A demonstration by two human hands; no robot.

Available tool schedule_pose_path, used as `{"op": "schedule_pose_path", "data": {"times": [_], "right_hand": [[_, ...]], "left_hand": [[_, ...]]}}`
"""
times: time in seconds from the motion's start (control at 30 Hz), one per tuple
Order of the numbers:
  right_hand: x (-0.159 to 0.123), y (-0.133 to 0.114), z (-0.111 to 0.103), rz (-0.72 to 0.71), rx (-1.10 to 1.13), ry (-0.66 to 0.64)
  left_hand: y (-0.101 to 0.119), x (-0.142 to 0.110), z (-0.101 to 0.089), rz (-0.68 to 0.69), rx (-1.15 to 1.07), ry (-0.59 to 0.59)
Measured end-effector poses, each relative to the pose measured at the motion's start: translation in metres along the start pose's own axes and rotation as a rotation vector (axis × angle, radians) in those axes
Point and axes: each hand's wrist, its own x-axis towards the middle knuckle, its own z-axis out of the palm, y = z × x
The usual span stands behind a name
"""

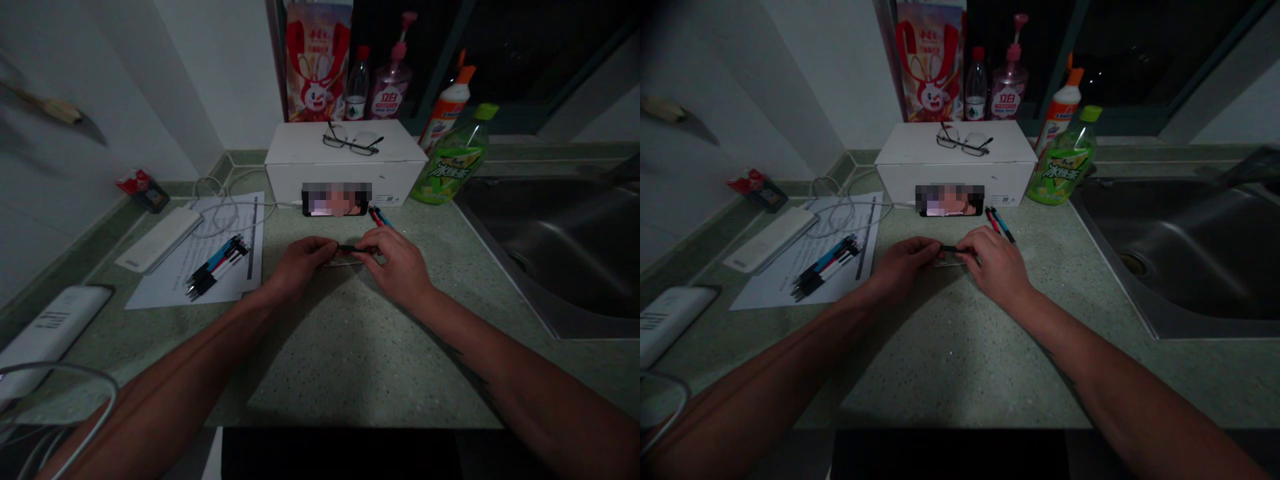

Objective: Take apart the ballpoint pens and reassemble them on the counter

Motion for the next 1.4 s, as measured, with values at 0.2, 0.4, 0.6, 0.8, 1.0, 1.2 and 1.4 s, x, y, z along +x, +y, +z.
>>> {"op": "schedule_pose_path", "data": {"times": [0.2, 0.4, 0.6, 0.8, 1.0, 1.2, 1.4], "right_hand": [[0.0, -0.0025, -0.0018, 0.013, -0.015, -0.015], [-0.0004, -0.0034, -0.0011, 0.055, -0.029, -0.031], [-0.0007, -0.0001, 0.0002, 0.101, -0.007, -0.086], [-0.0026, -0.0015, 0.0031, 0.163, 0.057, -0.083], [-0.0022, -0.0005, 0.003, 0.147, 0.018, -0.139], [-0.0031, 0.0002, 0.0036, 0.184, 0.019, -0.103], [-0.0027, 0.0013, 0.0046, 0.176, 0.024, -0.122]], "left_hand": [[0.0017, -0.0016, 0.0011, 0.008, 0.083, 0.015], [0.0057, -0.0032, 0.0022, 0.076, 0.116, 0.056], [0.0037, -0.0037, 0.0029, 0.148, 0.201, 0.081], [0.0023, -0.0041, 0.0029, 0.186, 0.215, 0.087], [0.004, -0.0057, 0.0044, 0.173, 0.215, 0.073], [0.0025, -0.0044, 0.0034, 0.191, 0.239, 0.087], [0.0008, -0.0046, 0.003, 0.2, 0.237, 0.097]]}}
